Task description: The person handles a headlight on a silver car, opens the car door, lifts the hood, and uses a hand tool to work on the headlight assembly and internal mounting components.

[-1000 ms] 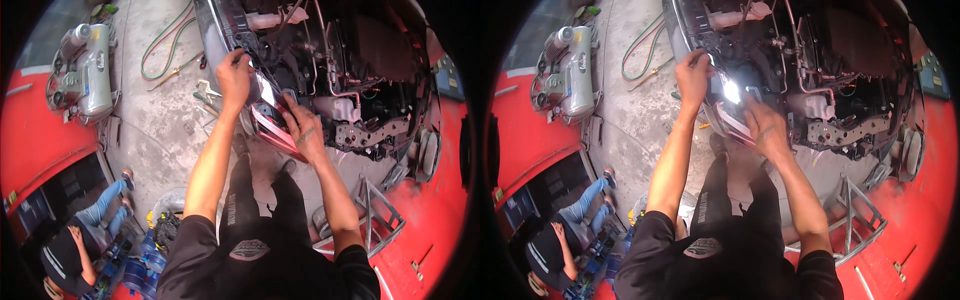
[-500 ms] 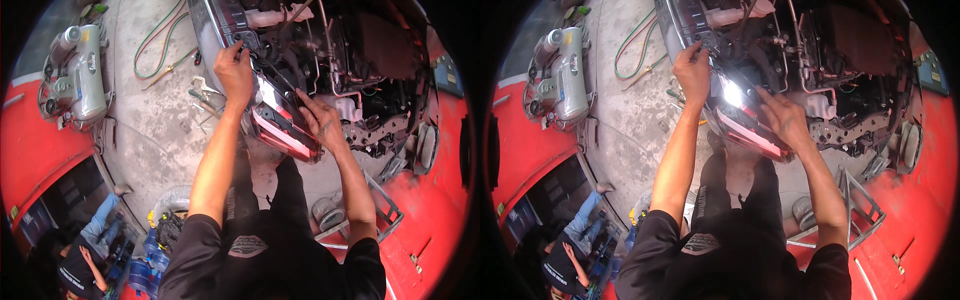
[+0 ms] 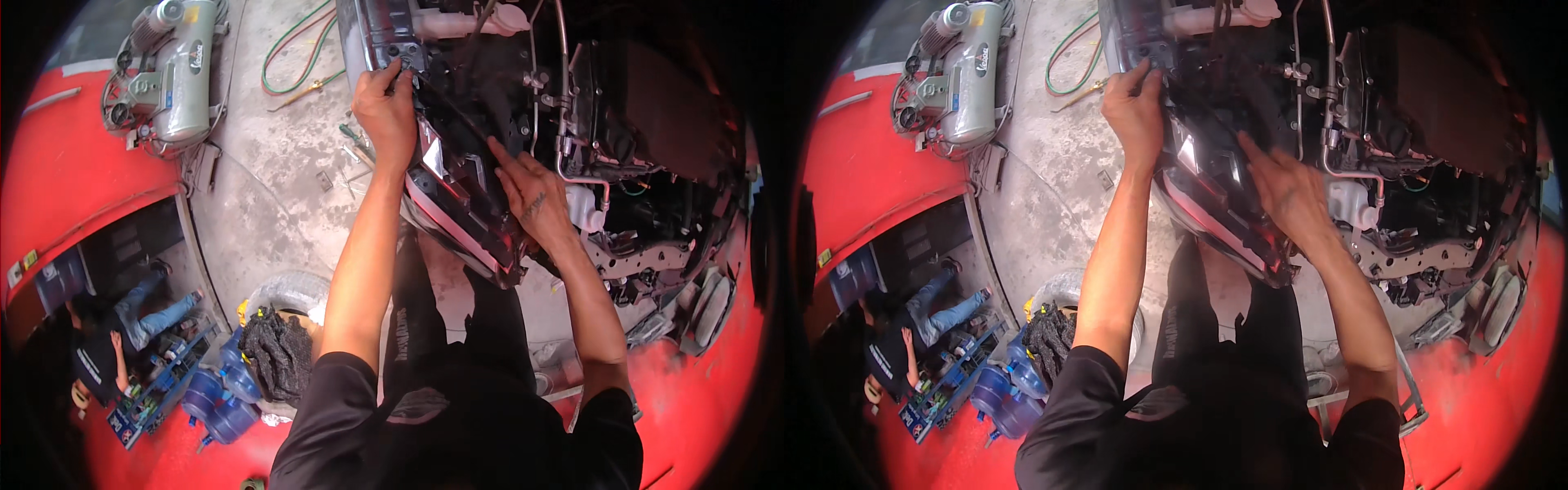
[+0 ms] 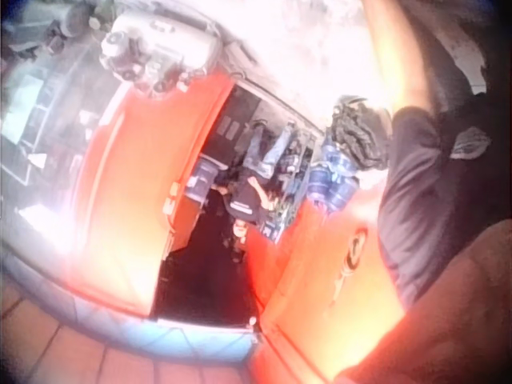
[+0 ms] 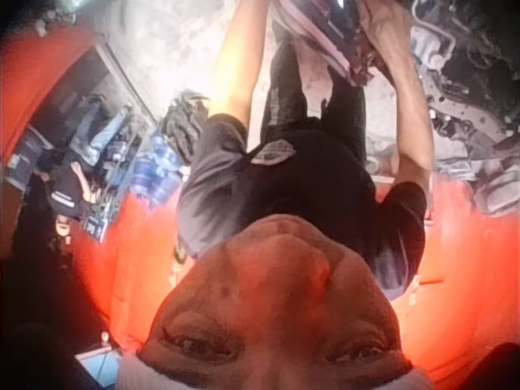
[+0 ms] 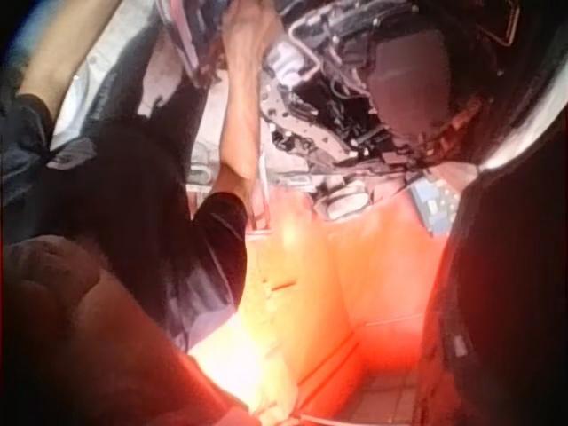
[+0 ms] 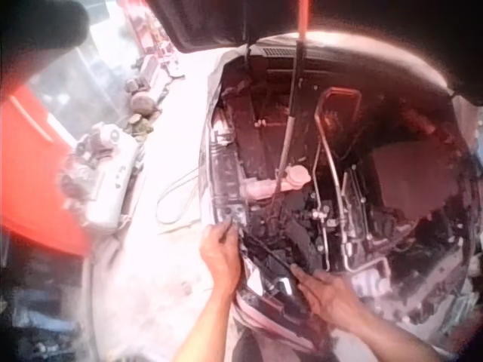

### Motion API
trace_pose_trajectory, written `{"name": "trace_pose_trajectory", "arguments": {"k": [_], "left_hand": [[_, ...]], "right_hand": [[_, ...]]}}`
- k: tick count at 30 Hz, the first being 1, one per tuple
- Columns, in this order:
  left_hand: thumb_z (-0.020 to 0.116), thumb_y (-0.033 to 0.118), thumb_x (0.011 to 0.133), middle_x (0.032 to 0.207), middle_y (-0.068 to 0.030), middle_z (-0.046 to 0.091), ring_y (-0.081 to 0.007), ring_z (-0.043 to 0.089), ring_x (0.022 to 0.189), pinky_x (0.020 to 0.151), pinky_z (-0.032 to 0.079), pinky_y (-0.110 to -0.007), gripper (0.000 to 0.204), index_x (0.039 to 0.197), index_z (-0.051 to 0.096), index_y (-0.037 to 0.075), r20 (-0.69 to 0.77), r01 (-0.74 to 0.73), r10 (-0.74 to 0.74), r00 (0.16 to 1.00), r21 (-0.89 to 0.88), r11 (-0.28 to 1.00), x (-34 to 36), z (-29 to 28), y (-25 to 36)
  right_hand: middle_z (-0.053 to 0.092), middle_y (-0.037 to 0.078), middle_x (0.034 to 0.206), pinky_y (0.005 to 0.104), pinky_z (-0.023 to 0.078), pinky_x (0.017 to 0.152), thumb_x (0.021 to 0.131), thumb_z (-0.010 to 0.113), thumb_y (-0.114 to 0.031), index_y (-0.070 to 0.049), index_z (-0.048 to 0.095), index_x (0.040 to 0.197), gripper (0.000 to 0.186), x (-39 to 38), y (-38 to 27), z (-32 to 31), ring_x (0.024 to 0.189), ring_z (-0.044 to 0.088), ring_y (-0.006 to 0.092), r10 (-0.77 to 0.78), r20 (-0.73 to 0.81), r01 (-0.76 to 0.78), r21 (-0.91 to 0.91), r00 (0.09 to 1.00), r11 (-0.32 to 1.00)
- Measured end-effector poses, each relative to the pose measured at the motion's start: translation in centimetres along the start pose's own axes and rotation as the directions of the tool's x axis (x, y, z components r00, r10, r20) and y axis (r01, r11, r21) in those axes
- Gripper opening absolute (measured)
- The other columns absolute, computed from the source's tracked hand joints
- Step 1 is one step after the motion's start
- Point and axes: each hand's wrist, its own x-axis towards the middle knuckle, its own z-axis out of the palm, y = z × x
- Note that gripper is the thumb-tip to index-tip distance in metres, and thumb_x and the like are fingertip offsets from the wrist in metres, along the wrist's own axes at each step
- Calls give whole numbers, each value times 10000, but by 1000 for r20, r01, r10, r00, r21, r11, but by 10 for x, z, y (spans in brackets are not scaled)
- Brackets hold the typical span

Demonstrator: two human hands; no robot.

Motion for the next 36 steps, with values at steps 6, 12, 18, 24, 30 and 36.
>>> {"name": "trace_pose_trajectory", "arguments": {"k": [6, 12, 18, 24, 30, 36], "left_hand": [[748, 48, 836, 801, -111, 634, -198, 591, 743, 702, 468, -311, 247, 1072, 747, -24, -20, 3, -4, 1000, -64, 998, -3, 5, 6], [750, 29, 824, 806, -121, 634, -205, 610, 717, 662, 466, -317, 212, 1031, 761, -13, -14, 0, -1, 1000, -60, 998, -2, 8, 2], [746, 21, 828, 789, -113, 619, -202, 592, 705, 665, 457, -311, 208, 1031, 759, -22, -7, 11, -12, 1000, -80, 997, -1, 6, 0], [744, 17, 827, 782, -106, 610, -199, 585, 705, 664, 453, -312, 205, 1028, 759, -23, -5, 10, -10, 1000, -89, 996, -1, 7, -2], [740, 14, 828, 782, -105, 609, -192, 584, 704, 660, 453, -308, 204, 1028, 760, -20, -3, 28, -28, 1000, -84, 996, -1, 6, 4], [736, 9, 829, 781, -106, 609, -188, 584, 701, 654, 455, -305, 197, 1022, 757, -23, -1, 16, -16, 1000, -84, 996, -1, 7, 3]], "right_hand": [[572, 141, 820, 465, 476, 608, 939, 627, -88, -215, 570, 1412, 493, 2, 20, -4, 684, 599, 376, -10, 0, 10, 58, 1000, 998], [588, 126, 849, 454, 488, 597, 930, 625, -71, -225, 562, 1418, 516, 5, 29, -1, 695, 611, 373, -17, 13, 16, 33, 1000, 999], [586, 130, 857, 444, 488, 584, 920, 626, -56, -220, 573, 1408, 518, 7, 23, -6, 674, 602, 368, -18, 25, 18, -7, 1000, 1000], [565, 134, 833, 448, 471, 562, 918, 624, -51, -205, 576, 1405, 513, 6, 24, -7, 648, 590, 366, -27, 19, 27, 4, 999, 1000], [557, 133, 825, 455, 470, 557, 914, 623, -46, -206, 566, 1415, 529, 6, 27, -7, 640, 587, 365, -38, 24, 38, 6, 999, 999], [564, 133, 832, 463, 485, 566, 904, 625, -48, -207, 544, 1432, 557, 8, 27, -9, 660, 602, 372, -51, 46, 54, -60, 998, 997]]}}
